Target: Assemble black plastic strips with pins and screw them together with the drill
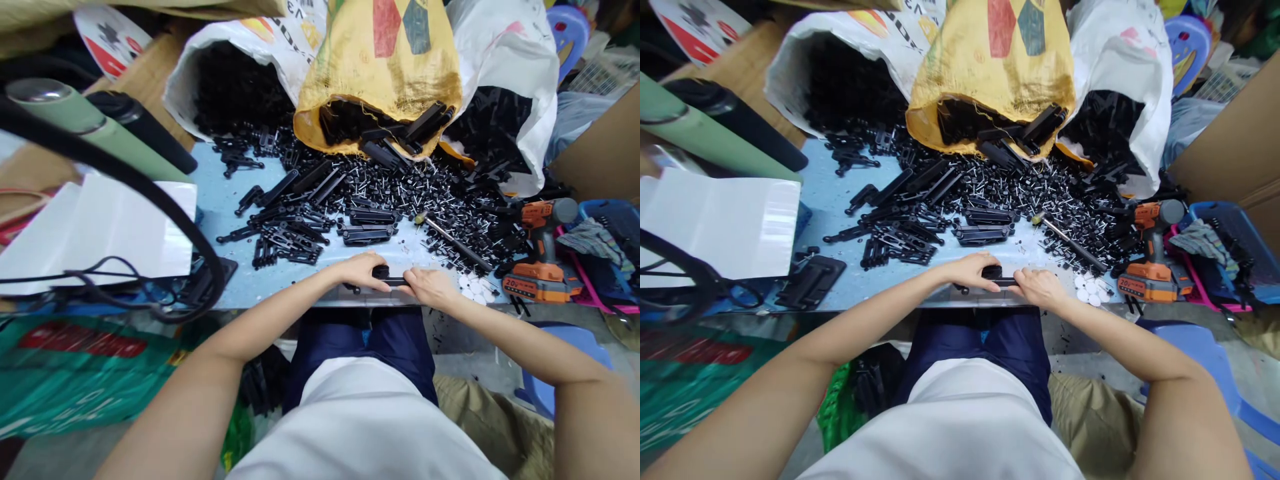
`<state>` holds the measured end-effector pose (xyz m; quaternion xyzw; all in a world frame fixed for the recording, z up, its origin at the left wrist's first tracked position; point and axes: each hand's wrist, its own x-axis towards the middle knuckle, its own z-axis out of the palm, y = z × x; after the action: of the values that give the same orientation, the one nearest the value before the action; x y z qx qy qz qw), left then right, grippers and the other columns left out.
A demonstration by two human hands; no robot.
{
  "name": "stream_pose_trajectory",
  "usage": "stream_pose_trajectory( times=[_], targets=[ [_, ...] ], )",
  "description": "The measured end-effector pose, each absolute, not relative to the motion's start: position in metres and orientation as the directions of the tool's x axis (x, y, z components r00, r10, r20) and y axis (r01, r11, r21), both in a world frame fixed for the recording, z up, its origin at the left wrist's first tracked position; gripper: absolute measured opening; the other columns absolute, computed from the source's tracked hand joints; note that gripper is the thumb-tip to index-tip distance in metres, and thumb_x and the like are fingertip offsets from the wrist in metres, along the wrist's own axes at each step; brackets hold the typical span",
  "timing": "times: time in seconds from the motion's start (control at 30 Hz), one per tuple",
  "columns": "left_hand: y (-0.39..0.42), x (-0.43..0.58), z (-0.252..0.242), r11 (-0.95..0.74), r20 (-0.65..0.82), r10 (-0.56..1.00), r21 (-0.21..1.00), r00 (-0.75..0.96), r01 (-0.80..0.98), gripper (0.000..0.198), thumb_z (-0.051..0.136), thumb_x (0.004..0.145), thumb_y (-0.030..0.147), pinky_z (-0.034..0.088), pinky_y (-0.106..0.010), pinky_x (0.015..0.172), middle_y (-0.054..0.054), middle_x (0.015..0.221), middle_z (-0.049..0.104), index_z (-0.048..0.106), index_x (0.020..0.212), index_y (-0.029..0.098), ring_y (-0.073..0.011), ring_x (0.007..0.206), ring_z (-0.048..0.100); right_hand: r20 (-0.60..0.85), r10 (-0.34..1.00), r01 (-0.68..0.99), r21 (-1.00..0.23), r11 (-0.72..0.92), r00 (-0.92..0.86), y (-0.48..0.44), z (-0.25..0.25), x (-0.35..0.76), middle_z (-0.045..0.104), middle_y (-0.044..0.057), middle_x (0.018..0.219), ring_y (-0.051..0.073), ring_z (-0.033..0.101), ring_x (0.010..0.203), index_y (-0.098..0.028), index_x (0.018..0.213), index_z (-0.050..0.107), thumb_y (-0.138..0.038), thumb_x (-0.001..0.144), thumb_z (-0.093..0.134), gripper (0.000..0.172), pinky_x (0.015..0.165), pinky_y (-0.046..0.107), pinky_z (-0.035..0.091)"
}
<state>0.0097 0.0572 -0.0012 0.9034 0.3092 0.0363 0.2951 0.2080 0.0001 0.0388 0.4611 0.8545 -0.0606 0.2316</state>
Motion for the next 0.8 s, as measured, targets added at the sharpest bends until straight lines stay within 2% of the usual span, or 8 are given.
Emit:
stream_pose_trajectory(
  times=[0.1,0.23,0.33,0.43,0.53,0.63,0.73,0.8],
  targets=[
    [0.071,0.025,0.013,-0.653,-0.107,0.617,0.485,0.780,0.583,0.044,0.050,0.081,0.053,0.041,-0.035,0.091,-0.013,0.108,0.062,0.062,0.095,0.013,-0.0267,0.110,0.052,-0.506,0.749,0.856,0.040,0.515,-0.427,0.017,0.029,0.212,0.065,0.013,0.097,0.020,0.063,0.084,-0.015,0.110,0.051,-0.045,0.092,0.026,0.043,0.066,0.025,0.038],
    [0.056,0.064,0.018,-0.633,0.116,0.746,0.430,0.656,0.644,0.056,0.036,0.088,0.051,0.025,-0.044,0.106,-0.016,0.133,0.046,0.046,0.126,0.011,-0.0276,0.130,0.032,-0.545,0.719,0.877,-0.066,0.475,-0.431,0.032,0.022,0.216,0.065,0.015,0.103,0.022,0.063,0.090,-0.011,0.109,0.058,-0.029,0.090,0.036,0.034,0.075,0.028,0.043],
    [0.044,0.088,0.002,-0.619,0.070,0.744,0.448,0.665,0.645,0.064,0.037,0.087,0.054,0.015,-0.047,0.110,-0.015,0.143,0.033,0.035,0.135,0.012,-0.0272,0.137,0.019,-0.579,0.669,0.869,-0.160,0.467,-0.466,0.036,0.018,0.218,0.065,0.013,0.105,0.020,0.063,0.090,-0.011,0.103,0.063,-0.017,0.083,0.041,0.030,0.078,0.025,0.045],
    [0.045,0.096,-0.014,-0.588,0.005,0.746,0.473,0.666,0.656,0.065,0.034,0.087,0.054,0.013,-0.049,0.110,-0.015,0.145,0.031,0.031,0.137,0.012,-0.0264,0.138,0.015,-0.558,0.662,0.857,-0.209,0.471,-0.500,0.039,0.013,0.217,0.064,0.012,0.110,0.018,0.062,0.095,-0.011,0.104,0.064,-0.015,0.082,0.040,0.033,0.082,0.025,0.045],
    [0.045,0.092,-0.014,-0.593,0.031,0.750,0.473,0.661,0.651,0.068,0.036,0.085,0.055,0.014,-0.051,0.110,-0.016,0.144,0.031,0.033,0.136,0.011,-0.0272,0.138,0.013,-0.567,0.669,0.867,-0.187,0.462,-0.480,0.038,0.011,0.216,0.063,0.012,0.111,0.018,0.062,0.093,-0.012,0.106,0.063,-0.016,0.082,0.041,0.032,0.080,0.025,0.045],
    [0.030,0.077,-0.002,-0.629,0.122,0.741,0.470,0.660,0.619,0.063,0.041,0.085,0.053,0.015,-0.050,0.110,-0.017,0.143,0.033,0.038,0.132,0.010,-0.0281,0.138,0.014,-0.570,0.698,0.876,-0.086,0.474,-0.433,0.030,0.015,0.215,0.065,0.013,0.105,0.018,0.063,0.085,-0.012,0.108,0.060,-0.025,0.088,0.038,0.032,0.069,0.024,0.043],
    [0.010,0.051,0.008,-0.620,0.198,0.766,0.477,0.611,0.623,0.062,0.045,0.084,0.051,0.015,-0.053,0.109,-0.019,0.140,0.037,0.039,0.131,0.010,-0.0305,0.137,0.017,-0.456,0.747,0.839,0.001,0.545,-0.485,0.014,0.024,0.211,0.064,0.013,0.099,0.019,0.061,0.084,-0.013,0.104,0.057,-0.039,0.092,0.029,0.040,0.064,0.024,0.038],
    [0.000,0.035,0.011,-0.597,0.172,0.781,0.491,0.601,0.635,0.068,0.051,0.081,0.052,0.016,-0.055,0.108,-0.020,0.135,0.042,0.036,0.132,0.011,-0.0321,0.135,0.023,-0.355,0.769,0.814,0.035,0.579,-0.532,0.004,0.032,0.206,0.062,0.012,0.092,0.018,0.059,0.085,-0.014,0.099,0.056,-0.043,0.093,0.023,0.045,0.066,0.024,0.036]
  ],
)
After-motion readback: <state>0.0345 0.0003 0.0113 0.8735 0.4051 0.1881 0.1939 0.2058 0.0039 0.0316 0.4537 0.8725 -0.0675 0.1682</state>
